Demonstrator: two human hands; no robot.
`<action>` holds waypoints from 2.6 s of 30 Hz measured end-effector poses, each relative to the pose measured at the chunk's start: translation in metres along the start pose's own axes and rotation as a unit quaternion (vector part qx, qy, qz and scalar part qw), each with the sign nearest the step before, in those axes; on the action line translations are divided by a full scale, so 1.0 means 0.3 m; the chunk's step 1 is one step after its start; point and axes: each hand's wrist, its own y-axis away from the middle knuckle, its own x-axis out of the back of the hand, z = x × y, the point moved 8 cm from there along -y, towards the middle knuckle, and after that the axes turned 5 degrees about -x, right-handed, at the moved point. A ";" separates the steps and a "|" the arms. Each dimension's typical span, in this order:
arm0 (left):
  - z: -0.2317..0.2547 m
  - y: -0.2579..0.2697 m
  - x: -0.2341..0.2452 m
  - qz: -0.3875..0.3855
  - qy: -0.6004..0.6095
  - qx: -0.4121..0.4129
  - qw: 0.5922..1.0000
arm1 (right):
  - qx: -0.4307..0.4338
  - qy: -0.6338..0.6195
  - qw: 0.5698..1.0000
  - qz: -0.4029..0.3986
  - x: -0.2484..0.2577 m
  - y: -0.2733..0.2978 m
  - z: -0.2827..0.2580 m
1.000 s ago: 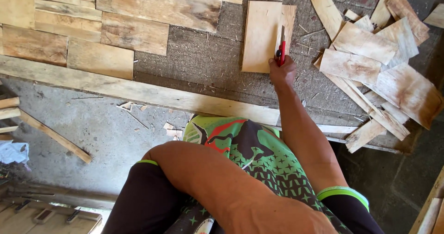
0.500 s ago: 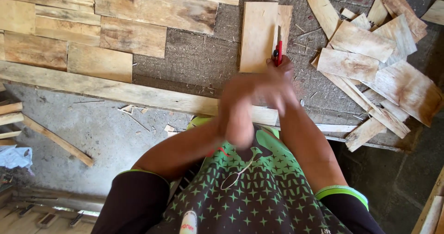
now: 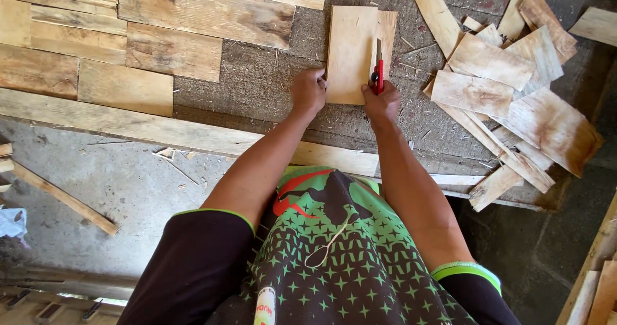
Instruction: Cutting and fitting thin wood panels on a surface using a utility knife.
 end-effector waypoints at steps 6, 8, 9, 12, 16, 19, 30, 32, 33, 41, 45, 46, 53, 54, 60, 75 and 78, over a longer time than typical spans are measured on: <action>0.045 -0.020 0.004 0.028 -0.028 0.016 0.999 | 0.014 -0.005 1.000 0.001 -0.005 -0.017 0.017; 0.046 -0.018 0.011 0.043 -0.030 0.027 0.998 | 0.002 0.001 1.000 0.005 -0.003 -0.014 0.017; 0.057 -0.019 0.020 0.041 -0.030 0.028 0.998 | 0.000 0.002 1.000 0.005 0.000 -0.009 0.007; 0.049 -0.022 0.005 -0.009 -0.023 0.077 0.997 | -0.039 0.009 0.999 0.009 0.004 0.007 0.009; 0.013 -0.034 -0.011 -0.020 -0.021 0.124 0.992 | -0.004 0.000 0.999 0.036 0.016 0.018 0.003; 0.008 -0.042 -0.008 -0.012 -0.018 0.097 0.995 | 0.017 -0.018 0.999 0.035 0.009 0.020 -0.006; 0.021 -0.043 -0.002 -0.025 0.003 0.094 0.995 | 0.035 -0.046 0.998 0.026 -0.007 -0.025 0.035; 0.021 -0.042 -0.001 -0.018 0.006 0.089 0.996 | 0.019 -0.035 0.999 0.022 -0.008 -0.020 0.033; 0.030 -0.039 0.006 -0.018 0.007 0.089 0.996 | 0.020 -0.034 0.999 0.022 -0.008 -0.024 0.035; 0.062 -0.032 0.006 -0.011 -0.015 0.061 0.998 | -0.006 -0.022 0.999 0.023 -0.007 -0.020 0.031; 0.085 -0.039 -0.006 0.076 -0.046 -0.067 0.994 | -0.023 -0.009 0.999 0.025 0.002 0.000 0.013; 0.094 -0.048 -0.015 0.052 -0.060 -0.071 0.994 | -0.014 -0.009 1.000 0.024 -0.002 -0.008 0.016; 0.123 -0.048 -0.039 0.068 -0.111 -0.151 0.980 | 0.006 -0.017 1.000 0.023 -0.009 -0.021 0.028; 0.121 -0.051 -0.042 0.068 -0.111 -0.151 0.980 | 0.006 -0.017 1.000 0.022 -0.007 -0.015 0.020; 0.229 -0.057 0.046 0.052 -0.130 -0.195 0.971 | 0.014 0.003 0.999 0.030 -0.003 -0.020 0.020; 0.117 -0.141 -0.048 -0.126 -0.136 -0.113 0.976 | -0.041 0.025 0.999 0.012 0.007 0.010 -0.019; 0.117 -0.142 -0.042 -0.099 -0.123 -0.129 0.979 | -0.012 0.014 1.000 0.014 0.008 0.002 -0.016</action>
